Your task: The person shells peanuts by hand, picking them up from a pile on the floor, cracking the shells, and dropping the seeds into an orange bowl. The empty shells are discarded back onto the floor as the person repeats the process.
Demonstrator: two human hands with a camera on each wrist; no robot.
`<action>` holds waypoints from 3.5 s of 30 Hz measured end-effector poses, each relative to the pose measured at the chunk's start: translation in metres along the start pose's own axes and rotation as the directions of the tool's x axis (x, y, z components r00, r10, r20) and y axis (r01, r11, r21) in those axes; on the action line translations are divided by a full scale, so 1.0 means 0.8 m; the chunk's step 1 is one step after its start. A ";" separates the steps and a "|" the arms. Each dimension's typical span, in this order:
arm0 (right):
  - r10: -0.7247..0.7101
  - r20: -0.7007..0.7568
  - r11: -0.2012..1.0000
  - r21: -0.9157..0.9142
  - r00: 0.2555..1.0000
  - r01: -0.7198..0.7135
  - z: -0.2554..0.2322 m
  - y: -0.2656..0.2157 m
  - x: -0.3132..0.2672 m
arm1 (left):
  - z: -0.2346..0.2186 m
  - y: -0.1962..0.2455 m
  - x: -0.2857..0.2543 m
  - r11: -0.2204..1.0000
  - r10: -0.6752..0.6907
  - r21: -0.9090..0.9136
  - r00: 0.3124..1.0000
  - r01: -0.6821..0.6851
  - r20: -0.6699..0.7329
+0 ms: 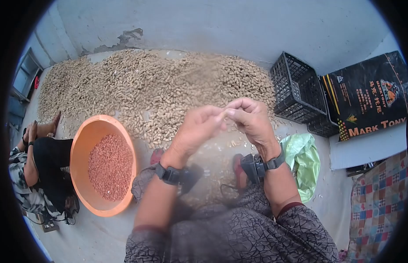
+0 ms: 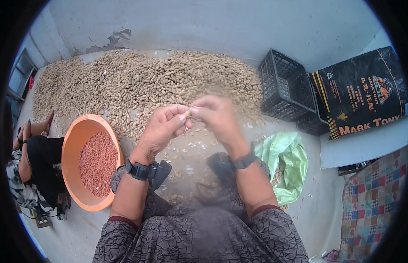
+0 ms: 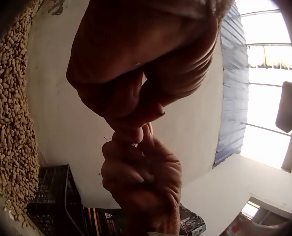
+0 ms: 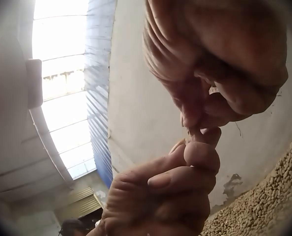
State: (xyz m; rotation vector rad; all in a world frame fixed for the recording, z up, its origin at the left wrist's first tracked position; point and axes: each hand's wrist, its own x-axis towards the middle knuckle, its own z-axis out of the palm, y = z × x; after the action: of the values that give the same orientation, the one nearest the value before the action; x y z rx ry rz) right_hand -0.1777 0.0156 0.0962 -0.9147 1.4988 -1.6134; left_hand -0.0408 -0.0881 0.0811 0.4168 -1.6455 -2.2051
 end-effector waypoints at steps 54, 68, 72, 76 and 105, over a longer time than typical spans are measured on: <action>0.100 0.066 0.964 0.240 0.993 -0.113 0.023 0.001 -0.008 | 0.033 -0.033 0.005 0.810 0.531 0.436 0.805 -0.392 -0.263; -0.146 -0.020 0.986 0.075 0.989 0.147 0.041 0.000 -0.010 | 0.001 -0.053 0.017 0.883 0.415 0.342 0.875 -0.321 -0.249; -0.566 0.080 0.725 -0.425 0.820 0.542 0.042 0.011 -0.010 | 0.006 -0.034 0.004 0.860 -0.072 -0.508 0.979 -0.035 -0.189; -0.664 0.252 0.482 -0.576 0.704 0.660 0.042 0.006 -0.010 | 0.009 -0.033 0.000 0.836 -0.143 -0.549 0.964 -0.003 -0.223; 0.388 -0.126 0.833 0.472 0.913 -0.288 0.030 0.024 0.004 | 0.023 -0.013 -0.010 0.532 0.487 0.729 0.860 -0.432 0.154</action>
State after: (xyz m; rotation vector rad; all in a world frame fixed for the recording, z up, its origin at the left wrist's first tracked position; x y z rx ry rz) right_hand -0.1573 0.0007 0.0786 -0.2014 1.2577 -1.7176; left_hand -0.0429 -0.0665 0.0765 0.1977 -2.2544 -1.0338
